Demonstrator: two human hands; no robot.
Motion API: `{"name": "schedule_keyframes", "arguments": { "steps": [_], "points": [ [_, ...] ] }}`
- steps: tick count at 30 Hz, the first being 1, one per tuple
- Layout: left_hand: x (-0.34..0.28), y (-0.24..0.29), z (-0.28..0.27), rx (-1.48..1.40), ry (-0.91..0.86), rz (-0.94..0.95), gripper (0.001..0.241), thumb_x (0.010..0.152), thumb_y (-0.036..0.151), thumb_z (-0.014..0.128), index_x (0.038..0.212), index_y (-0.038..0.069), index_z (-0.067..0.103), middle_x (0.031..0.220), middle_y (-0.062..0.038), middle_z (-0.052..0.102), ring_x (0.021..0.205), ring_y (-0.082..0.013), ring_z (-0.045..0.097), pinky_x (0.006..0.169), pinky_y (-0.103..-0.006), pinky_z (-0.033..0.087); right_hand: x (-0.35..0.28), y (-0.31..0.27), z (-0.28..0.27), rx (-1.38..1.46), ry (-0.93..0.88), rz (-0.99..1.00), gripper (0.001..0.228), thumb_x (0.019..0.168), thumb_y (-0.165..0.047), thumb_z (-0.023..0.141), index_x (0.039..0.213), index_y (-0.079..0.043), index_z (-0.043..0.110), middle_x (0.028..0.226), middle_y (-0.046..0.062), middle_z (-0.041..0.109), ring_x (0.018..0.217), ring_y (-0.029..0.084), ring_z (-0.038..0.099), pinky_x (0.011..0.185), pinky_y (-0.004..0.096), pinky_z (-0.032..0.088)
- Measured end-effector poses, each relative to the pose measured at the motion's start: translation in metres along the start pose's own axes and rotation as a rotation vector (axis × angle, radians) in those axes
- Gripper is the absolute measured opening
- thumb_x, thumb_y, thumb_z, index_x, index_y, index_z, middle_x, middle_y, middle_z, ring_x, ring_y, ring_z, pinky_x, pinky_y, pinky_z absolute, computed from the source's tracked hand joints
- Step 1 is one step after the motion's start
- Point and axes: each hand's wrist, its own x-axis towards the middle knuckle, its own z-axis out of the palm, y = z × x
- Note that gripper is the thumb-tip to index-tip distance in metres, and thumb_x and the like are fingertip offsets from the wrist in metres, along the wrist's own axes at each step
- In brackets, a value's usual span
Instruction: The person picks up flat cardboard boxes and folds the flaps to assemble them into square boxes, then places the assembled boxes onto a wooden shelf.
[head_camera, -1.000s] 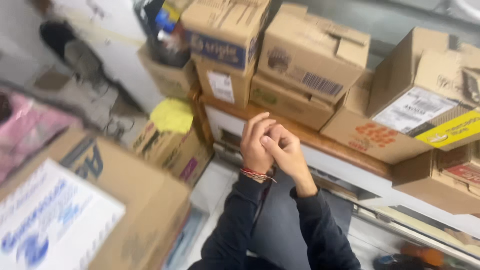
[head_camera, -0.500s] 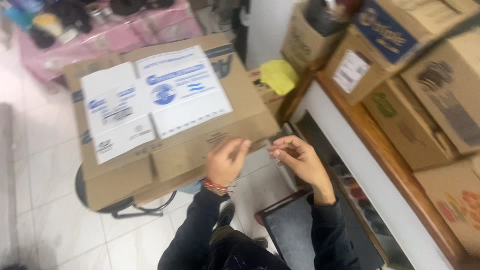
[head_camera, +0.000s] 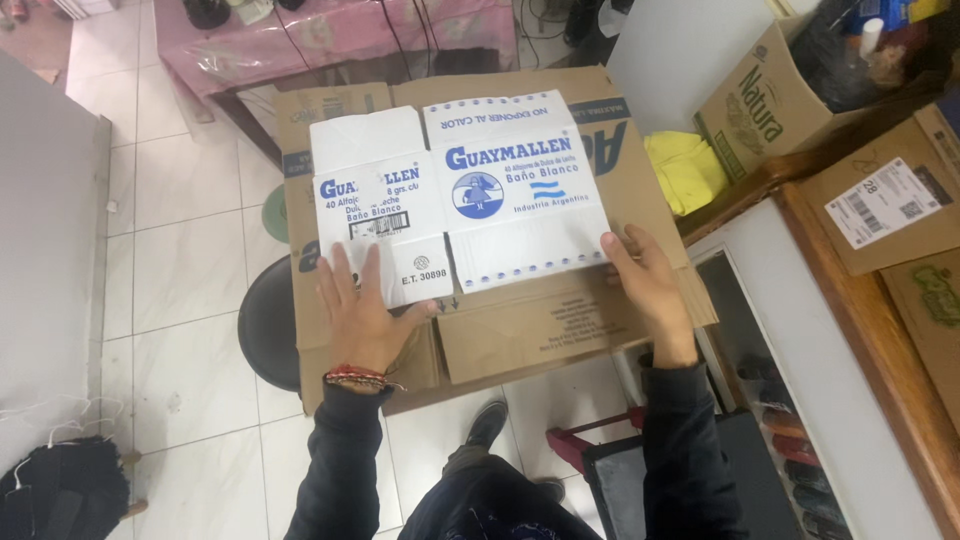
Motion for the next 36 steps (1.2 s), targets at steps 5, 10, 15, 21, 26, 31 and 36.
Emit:
{"name": "schedule_keyframes", "arguments": {
  "steps": [5, 10, 15, 21, 26, 31, 36],
  "points": [
    [0.028, -0.018, 0.003, 0.066, -0.113, 0.015, 0.137, 0.093, 0.09, 0.095, 0.202, 0.029, 0.04, 0.21, -0.027, 0.021, 0.193, -0.0568, 0.019, 0.153, -0.0695, 0.028, 0.025, -0.012, 0.029, -0.123, 0.042, -0.038, 0.083, 0.125, -0.054, 0.085, 0.177, 0.008, 0.066, 0.153, 0.037, 0.08, 0.142, 0.052, 0.084, 0.111, 0.067, 0.071],
    [0.04, -0.065, 0.027, 0.196, 0.006, 0.183, 0.113, 0.101, 0.095, 0.085, 0.19, 0.029, 0.064, 0.194, -0.022, 0.056, 0.182, -0.0517, 0.049, 0.146, -0.0696, 0.044, 0.032, 0.027, 0.027, 0.149, 0.028, -0.066, 0.078, 0.12, -0.038, 0.096, 0.166, 0.016, 0.064, 0.15, 0.044, 0.077, 0.141, 0.056, 0.08, 0.111, 0.067, 0.068],
    [0.033, -0.071, 0.05, 0.4, 0.418, 0.456, 0.053, 0.12, 0.035, 0.081, 0.172, 0.045, 0.082, 0.167, 0.008, 0.084, 0.158, -0.0236, 0.078, 0.124, -0.0451, 0.069, 0.018, 0.059, -0.001, 0.711, -0.027, -0.124, 0.048, 0.116, -0.017, 0.09, 0.155, -0.002, 0.067, 0.124, 0.011, 0.082, 0.112, 0.027, 0.093, 0.093, 0.041, 0.079],
    [-0.022, 0.001, 0.042, 0.234, 0.625, 0.81, 0.049, 0.126, 0.026, 0.073, 0.172, 0.039, 0.084, 0.174, 0.0, 0.084, 0.16, -0.0269, 0.08, 0.132, -0.0459, 0.066, -0.024, 0.154, -0.075, 0.754, 0.136, -0.249, 0.043, 0.118, -0.024, 0.091, 0.148, -0.006, 0.065, 0.122, 0.014, 0.085, 0.111, 0.031, 0.095, 0.089, 0.043, 0.083],
    [-0.099, 0.09, 0.046, 0.122, 0.697, 1.023, 0.04, 0.132, 0.022, 0.066, 0.162, 0.031, 0.092, 0.165, -0.009, 0.091, 0.15, -0.0319, 0.087, 0.126, -0.0492, 0.071, -0.126, 0.179, -0.152, 0.825, 0.297, -0.28, 0.039, 0.113, -0.021, 0.096, 0.139, -0.009, 0.07, 0.117, 0.013, 0.089, 0.107, 0.031, 0.096, 0.087, 0.041, 0.083],
    [-0.17, 0.163, 0.09, 0.035, 0.722, 1.267, 0.047, 0.131, 0.018, 0.058, 0.154, 0.03, 0.098, 0.16, -0.007, 0.094, 0.144, -0.0283, 0.09, 0.127, -0.0439, 0.072, -0.233, 0.289, -0.233, 0.869, 0.518, -0.329, 0.039, 0.107, -0.017, 0.103, 0.128, -0.011, 0.071, 0.109, 0.009, 0.092, 0.103, 0.027, 0.097, 0.085, 0.038, 0.082],
    [-0.223, 0.224, 0.169, -0.206, 0.579, 1.401, 0.049, 0.128, 0.013, 0.058, 0.154, 0.023, 0.098, 0.157, -0.008, 0.095, 0.137, -0.0296, 0.093, 0.117, -0.0424, 0.074, -0.35, 0.379, -0.283, 0.791, 0.515, -0.334, 0.04, 0.103, -0.004, 0.1, 0.134, -0.006, 0.075, 0.112, 0.017, 0.093, 0.101, 0.032, 0.097, 0.08, 0.042, 0.081]
  ]
}}
